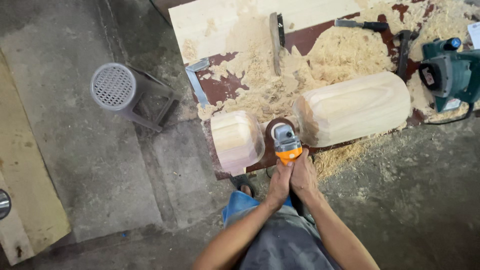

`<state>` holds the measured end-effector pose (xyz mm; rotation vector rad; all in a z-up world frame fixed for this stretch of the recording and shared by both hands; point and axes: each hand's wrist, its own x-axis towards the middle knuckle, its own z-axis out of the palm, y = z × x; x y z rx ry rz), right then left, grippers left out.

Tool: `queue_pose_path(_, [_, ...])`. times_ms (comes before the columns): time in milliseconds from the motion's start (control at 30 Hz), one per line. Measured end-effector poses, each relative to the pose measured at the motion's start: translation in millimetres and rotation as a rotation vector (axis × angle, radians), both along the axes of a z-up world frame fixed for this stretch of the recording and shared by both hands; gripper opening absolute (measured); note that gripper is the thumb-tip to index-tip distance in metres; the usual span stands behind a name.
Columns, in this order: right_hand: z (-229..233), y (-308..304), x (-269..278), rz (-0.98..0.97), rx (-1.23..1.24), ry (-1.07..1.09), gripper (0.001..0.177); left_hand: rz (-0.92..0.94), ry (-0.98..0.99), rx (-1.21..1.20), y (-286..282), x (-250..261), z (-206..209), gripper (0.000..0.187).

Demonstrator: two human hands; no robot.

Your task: The person uses an angle grinder with a sanding disc to smooth the surface of a carved wooden object on a workbench. They repeatedly move the tool along the curved surface, generating sawdust, and occasionally pause to wipe the surface with their hand.

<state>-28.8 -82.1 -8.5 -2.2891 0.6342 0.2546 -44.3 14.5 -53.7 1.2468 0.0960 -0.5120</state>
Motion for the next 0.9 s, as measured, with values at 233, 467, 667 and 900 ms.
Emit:
queue_pose_path(233, [-6,-4,-4,-0.017,0.004,0.166,0.072,-0.032,0.047,-0.086,1,-3,4,0.047])
queue_pose_path(467, [-6,-12,-9,-0.078,0.049,0.098,0.073,-0.027,0.054,-0.023,-11,-7,0,0.047])
queue_pose_path(667, [-24,-16,-13,-0.086,0.119,0.053,0.067,-0.029,-0.007,0.102,-11,-4,-4,0.050])
queue_pose_path(900, [-31,-9,-11,-0.075,0.108,0.013,0.064,-0.105,0.047,0.245,4,-2,-5,0.054])
